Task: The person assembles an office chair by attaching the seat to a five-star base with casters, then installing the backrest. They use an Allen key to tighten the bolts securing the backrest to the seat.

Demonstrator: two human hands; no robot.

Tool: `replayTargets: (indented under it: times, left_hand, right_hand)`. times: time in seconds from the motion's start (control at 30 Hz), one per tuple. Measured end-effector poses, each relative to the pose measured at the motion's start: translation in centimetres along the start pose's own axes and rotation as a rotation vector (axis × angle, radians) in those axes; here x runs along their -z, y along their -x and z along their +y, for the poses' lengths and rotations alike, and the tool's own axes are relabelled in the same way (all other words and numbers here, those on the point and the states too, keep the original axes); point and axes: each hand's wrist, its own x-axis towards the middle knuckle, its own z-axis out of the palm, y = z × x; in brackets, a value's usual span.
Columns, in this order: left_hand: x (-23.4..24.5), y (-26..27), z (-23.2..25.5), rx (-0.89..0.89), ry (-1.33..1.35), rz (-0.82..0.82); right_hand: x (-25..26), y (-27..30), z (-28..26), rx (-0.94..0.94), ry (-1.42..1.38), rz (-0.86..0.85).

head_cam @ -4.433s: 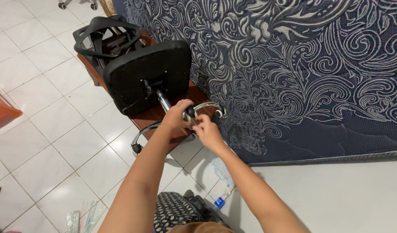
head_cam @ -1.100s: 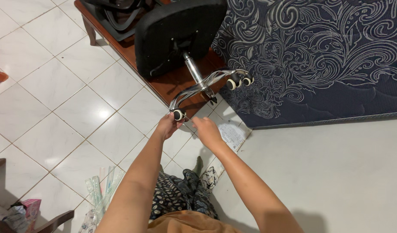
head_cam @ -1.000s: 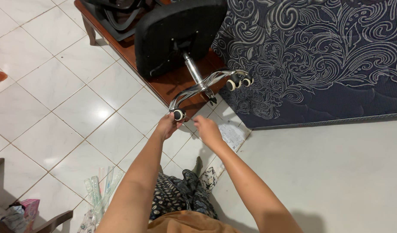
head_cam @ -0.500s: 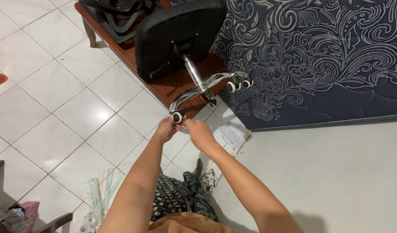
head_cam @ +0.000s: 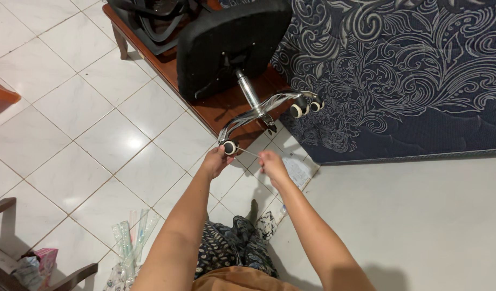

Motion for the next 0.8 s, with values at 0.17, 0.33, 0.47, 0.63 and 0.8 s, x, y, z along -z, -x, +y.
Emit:
replayTargets:
  times: [0.17,0.33,0.47,0.63,0.8]
  left_hand:
    - [1.0,-0.6,-0.3,-0.011,0.007,-0.062]
    - [1.4,-1.3,-0.3,-0.025,-0.058,-0.059]
    - [1.3,-1.2,-0.2,-0.065,-0.111,-0.043]
    - [1.1,-1.3,0.2,-0.143,-0.332,0.010]
    - [2.1,-1.1,0.6,-0.051,-0.124,-0.075]
  right_hand:
    - [-3.8,3.4,-7.1,0.801,0.862,-0.142]
    - [-3.3,2.1,-7.8,0.810,0.921,-0.220]
    - [0.5,-2.2,-2.8,0.368,0.348,-0.020]
    - [-1.5,-2.2,1.3,-0.006,-0.044,-0.033]
    - [-5.1,2.0,-3.7,0.569,0.547,-0.007]
